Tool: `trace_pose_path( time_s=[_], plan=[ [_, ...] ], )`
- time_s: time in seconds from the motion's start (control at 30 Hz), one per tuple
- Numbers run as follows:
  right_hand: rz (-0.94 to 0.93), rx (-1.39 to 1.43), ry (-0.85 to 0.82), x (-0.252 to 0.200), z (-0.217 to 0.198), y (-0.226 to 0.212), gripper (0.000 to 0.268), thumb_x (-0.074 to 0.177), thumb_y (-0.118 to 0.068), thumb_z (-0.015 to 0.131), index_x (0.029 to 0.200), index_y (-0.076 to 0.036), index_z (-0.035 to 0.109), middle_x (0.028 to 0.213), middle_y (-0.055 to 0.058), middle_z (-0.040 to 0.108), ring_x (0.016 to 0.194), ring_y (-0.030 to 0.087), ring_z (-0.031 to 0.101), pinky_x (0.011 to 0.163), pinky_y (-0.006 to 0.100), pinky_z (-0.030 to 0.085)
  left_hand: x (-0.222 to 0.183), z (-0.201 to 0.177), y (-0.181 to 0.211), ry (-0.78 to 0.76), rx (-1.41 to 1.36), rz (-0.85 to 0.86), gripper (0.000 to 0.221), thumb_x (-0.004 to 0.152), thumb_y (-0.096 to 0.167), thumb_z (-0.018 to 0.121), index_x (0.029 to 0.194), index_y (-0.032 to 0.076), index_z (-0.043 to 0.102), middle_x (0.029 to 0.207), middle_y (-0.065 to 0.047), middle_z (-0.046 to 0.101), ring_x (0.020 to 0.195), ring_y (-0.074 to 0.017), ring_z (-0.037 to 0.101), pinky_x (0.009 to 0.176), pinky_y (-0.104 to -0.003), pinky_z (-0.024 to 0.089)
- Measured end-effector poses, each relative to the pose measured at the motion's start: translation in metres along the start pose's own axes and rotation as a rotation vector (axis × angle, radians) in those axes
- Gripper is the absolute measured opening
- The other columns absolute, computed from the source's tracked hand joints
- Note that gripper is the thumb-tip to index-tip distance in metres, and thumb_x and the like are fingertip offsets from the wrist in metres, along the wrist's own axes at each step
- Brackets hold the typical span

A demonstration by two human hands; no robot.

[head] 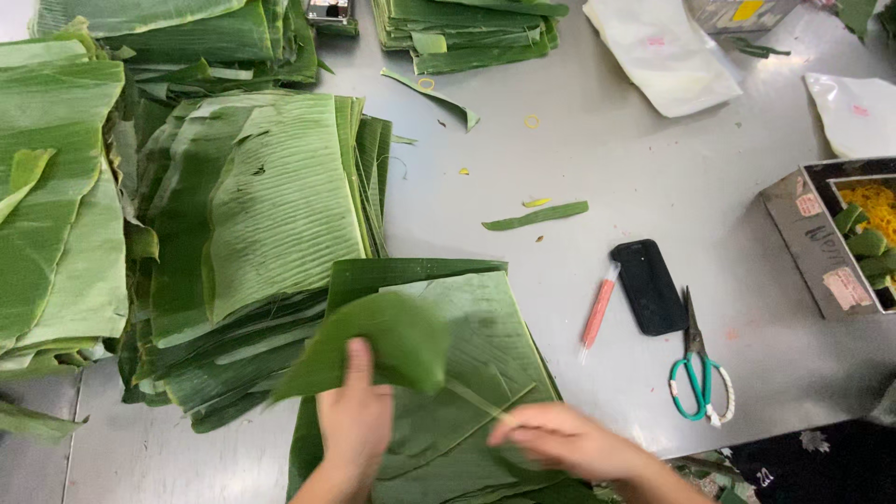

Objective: The person prepares banana leaves by hand on a table, folding them and arranging them in stacks.

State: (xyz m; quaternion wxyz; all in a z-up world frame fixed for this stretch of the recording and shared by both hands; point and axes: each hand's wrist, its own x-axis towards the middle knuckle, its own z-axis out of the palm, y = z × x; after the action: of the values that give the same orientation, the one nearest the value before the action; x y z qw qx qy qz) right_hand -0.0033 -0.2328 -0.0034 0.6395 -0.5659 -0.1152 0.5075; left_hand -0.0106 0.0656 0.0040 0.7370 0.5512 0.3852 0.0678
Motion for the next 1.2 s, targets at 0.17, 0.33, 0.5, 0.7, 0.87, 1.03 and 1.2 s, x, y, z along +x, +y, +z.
trace_pose_path(
  time_s=[0.17,0.33,0.5,0.7,0.87,1.03,1.2],
  plan=[
    [0.185,-0.332,-0.044,-0.090,-0.085,0.016,0.034,0.102,-0.020,0.065,0.131,-0.004,0.075,0.077,-0.001,0.058,0.064,0.011,0.051,0.056,0.029,0.042,0.031,-0.086,0.002,0.189,0.104,0.586,0.042,0.108,0.028,0.059,0.143,0.004,0.057,0.130,-0.009,0.070,0.103,-0.0118,0.072,0.087,-0.028,0.059],
    [0.122,-0.900,0.141,-0.077,-0.113,-0.030,0.048,0.092,-0.040,0.074,0.132,-0.014,0.069,0.107,0.004,0.079,0.091,0.019,0.076,0.079,0.036,0.059,0.015,-0.098,-0.016,-0.135,1.294,1.520,0.061,0.075,0.005,0.061,0.135,0.020,0.065,0.137,-0.002,0.066,0.100,-0.0229,0.064,0.088,-0.039,0.053],
    [0.505,-1.371,0.184,0.008,-0.064,-0.077,0.055,0.093,-0.065,0.053,0.093,-0.013,0.071,0.089,0.013,0.073,0.089,0.033,0.070,0.079,0.045,0.053,0.000,-0.054,-0.011,-0.519,1.268,1.552,0.045,0.084,0.018,0.058,0.126,0.014,0.072,0.140,-0.003,0.061,0.117,-0.0258,0.061,0.093,-0.042,0.048],
    [0.107,-1.349,0.418,0.032,0.003,-0.023,0.066,0.073,-0.055,0.084,0.107,-0.004,0.058,0.095,0.017,0.066,0.088,0.041,0.067,0.069,0.048,0.054,0.005,-0.031,-0.001,-0.648,1.152,1.831,0.044,0.091,0.022,0.057,0.132,0.009,0.064,0.143,-0.012,0.058,0.123,-0.0305,0.056,0.097,-0.043,0.049],
    [0.109,-1.007,0.483,0.021,-0.003,0.030,0.032,0.083,-0.034,0.084,0.098,-0.015,0.061,0.089,0.005,0.069,0.084,0.025,0.072,0.073,0.038,0.057,0.033,-0.016,-0.032,-0.888,1.406,1.374,0.054,0.083,0.016,0.058,0.137,0.010,0.064,0.127,-0.014,0.060,0.101,-0.0313,0.059,0.078,-0.043,0.053],
    [0.123,-0.819,0.617,0.017,-0.006,0.029,0.041,0.084,-0.030,0.080,0.114,-0.015,0.058,0.094,0.003,0.066,0.079,0.023,0.071,0.071,0.037,0.057,0.026,-0.025,-0.084,-0.487,1.734,0.749,0.057,0.088,0.013,0.056,0.144,0.006,0.056,0.113,-0.013,0.055,0.098,-0.0298,0.058,0.060,-0.040,0.056],
    [0.339,-0.930,0.374,0.026,0.012,0.022,0.073,0.091,-0.031,0.076,0.153,-0.021,0.039,0.091,0.004,0.071,0.086,0.023,0.069,0.079,0.034,0.053,0.027,-0.051,-0.145,-0.645,2.055,0.681,0.092,0.093,0.067,0.052,0.151,-0.005,0.049,0.116,-0.014,0.056,0.095,-0.0253,0.058,0.054,-0.036,0.048]
  ],
)
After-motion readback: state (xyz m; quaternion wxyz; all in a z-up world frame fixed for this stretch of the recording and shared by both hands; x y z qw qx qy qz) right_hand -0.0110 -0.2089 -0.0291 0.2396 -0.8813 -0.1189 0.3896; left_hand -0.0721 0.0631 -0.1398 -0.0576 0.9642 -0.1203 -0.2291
